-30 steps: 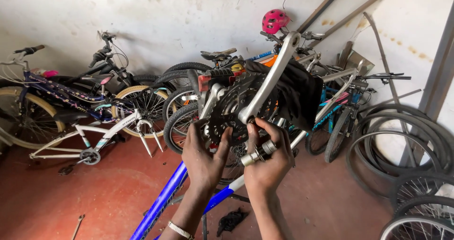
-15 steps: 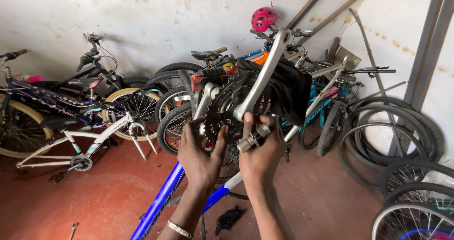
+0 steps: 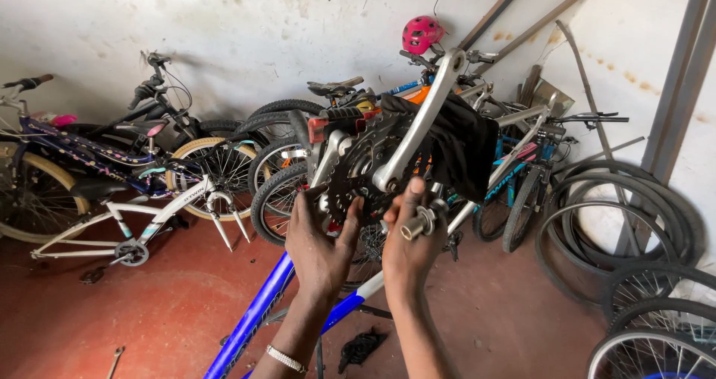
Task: Installing a bicycle crankset into the bottom bracket of a bike frame
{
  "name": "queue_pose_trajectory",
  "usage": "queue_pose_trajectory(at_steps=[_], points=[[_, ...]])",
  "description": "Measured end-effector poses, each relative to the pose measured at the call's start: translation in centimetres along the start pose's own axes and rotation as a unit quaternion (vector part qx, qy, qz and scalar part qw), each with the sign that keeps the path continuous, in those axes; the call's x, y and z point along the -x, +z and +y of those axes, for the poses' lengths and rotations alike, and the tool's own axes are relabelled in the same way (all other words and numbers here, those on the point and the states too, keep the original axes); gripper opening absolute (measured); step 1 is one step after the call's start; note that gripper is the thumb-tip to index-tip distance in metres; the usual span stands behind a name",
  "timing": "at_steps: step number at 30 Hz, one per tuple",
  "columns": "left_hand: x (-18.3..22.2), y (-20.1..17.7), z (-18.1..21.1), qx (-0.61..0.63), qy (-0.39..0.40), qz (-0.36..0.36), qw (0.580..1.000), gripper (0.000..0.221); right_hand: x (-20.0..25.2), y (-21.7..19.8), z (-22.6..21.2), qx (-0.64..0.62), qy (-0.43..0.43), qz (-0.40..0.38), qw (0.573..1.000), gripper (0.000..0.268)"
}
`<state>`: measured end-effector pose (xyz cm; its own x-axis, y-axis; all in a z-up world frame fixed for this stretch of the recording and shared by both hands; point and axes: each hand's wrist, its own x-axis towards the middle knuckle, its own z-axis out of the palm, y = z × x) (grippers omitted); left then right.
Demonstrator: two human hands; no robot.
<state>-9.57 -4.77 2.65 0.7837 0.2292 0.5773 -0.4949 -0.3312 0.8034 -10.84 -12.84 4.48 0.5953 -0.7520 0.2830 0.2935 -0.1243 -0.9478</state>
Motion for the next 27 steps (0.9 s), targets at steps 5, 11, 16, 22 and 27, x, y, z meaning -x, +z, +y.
queue_pose_trajectory(at_steps=[5, 11, 16, 22, 27], points=[[0.0, 0.1, 0.2, 0.0, 0.0, 0.004, 1.0, 0.04, 0.3, -0.8, 0.0, 0.042, -0.137, 0.01, 0.99, 0.025], [0.0, -0.2, 0.9, -0.009, 0.006, 0.005, 1.0, 0.039, -0.6, -0.1, 1.3, 0.149, -0.349, 0.044, 0.924, 0.01], [0.1, 0.3, 0.0, -0.015, 0.01, 0.012, 1.0, 0.04, -0.6, -0.4, 0.9, 0.133, -0.187, 0.04, 0.972, 0.035], [0.1, 0.3, 0.0, -0.022, 0.009, 0.013, 1.0, 0.041, -0.6, -0.1, 1.0, 0.093, -0.328, 0.046, 0.939, 0.013], [0.1, 0.4, -0.4, -0.017, 0.007, 0.01, 1.0, 0.041, -0.7, 0.0, 1.3, 0.084, -0.292, 0.035, 0.952, 0.011]])
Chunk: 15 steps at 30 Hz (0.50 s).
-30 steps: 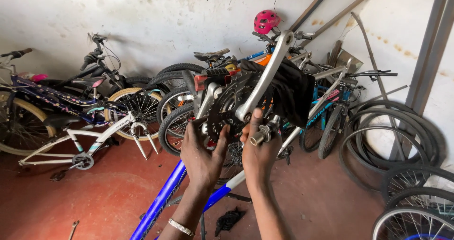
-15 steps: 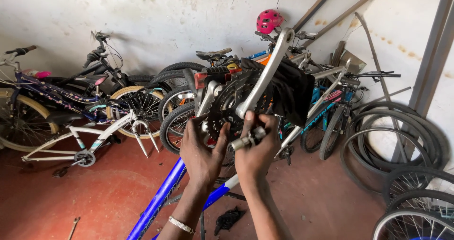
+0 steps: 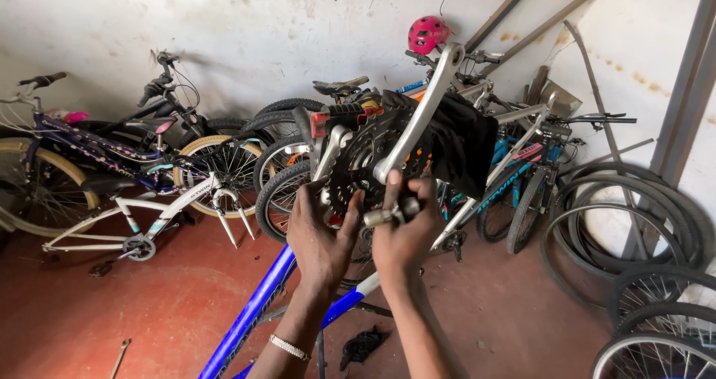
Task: Installing a bicycle crankset into the bottom bracket of a bike frame
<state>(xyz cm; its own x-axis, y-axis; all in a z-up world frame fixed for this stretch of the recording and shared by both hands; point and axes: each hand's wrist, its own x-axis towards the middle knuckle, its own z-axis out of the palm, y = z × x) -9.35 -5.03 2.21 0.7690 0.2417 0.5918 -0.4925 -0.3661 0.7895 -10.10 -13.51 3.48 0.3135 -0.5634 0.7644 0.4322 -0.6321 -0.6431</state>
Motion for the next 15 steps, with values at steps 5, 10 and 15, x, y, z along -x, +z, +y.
queue_pose_trajectory(at_steps=[5, 10, 15], points=[[0.1, -0.1, 0.0, 0.01, -0.007, -0.006, 1.0, 0.04, -0.2, -1.2, -1.3, -0.019, 0.125, -0.072, 0.989, 0.031], [0.2, -0.3, 0.6, 0.021, -0.015, -0.014, 1.0, 0.042, -0.5, -3.8, -1.9, -0.049, 0.321, -0.147, 0.934, 0.024], [0.1, -0.6, 1.0, 0.032, -0.017, -0.018, 0.999, 0.041, -1.9, -5.0, -0.7, -0.243, 0.396, -0.173, 0.868, 0.023]])
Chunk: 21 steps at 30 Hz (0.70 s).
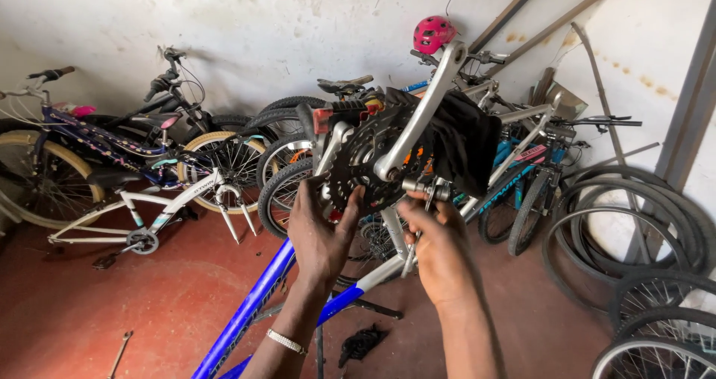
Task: Installing a bicycle crankset into the bottom bracket of a bike frame
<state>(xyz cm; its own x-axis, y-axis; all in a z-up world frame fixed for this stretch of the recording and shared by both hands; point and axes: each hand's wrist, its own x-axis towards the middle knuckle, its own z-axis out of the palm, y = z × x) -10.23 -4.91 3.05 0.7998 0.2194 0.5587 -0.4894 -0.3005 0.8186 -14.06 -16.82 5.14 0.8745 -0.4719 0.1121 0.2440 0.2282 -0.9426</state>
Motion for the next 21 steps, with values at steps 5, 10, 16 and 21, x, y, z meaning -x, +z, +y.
queue_pose_trajectory(at_steps=[5, 10, 16, 21], points=[[-0.2, 0.0, 0.4, 0.002, 0.011, 0.007, 1.0, 0.041, 0.7, 0.2, -0.7, -0.108, -0.041, 0.0, 0.993, 0.019], [-0.1, 0.1, 0.3, -0.002, -0.002, 0.002, 1.0, 0.043, 2.3, 2.1, -0.5, 0.127, -0.208, -0.005, 0.97, 0.036], [0.4, 0.4, -1.1, -0.103, 0.069, 0.053, 0.991, 0.05, 0.5, 0.5, 2.0, 0.135, -0.275, -0.001, 0.952, 0.034], [1.8, 0.2, 2.5, -0.054, 0.14, 0.154, 0.977, 0.04, 0.6, -0.5, 1.6, 0.079, -0.21, 0.006, 0.975, 0.045]])
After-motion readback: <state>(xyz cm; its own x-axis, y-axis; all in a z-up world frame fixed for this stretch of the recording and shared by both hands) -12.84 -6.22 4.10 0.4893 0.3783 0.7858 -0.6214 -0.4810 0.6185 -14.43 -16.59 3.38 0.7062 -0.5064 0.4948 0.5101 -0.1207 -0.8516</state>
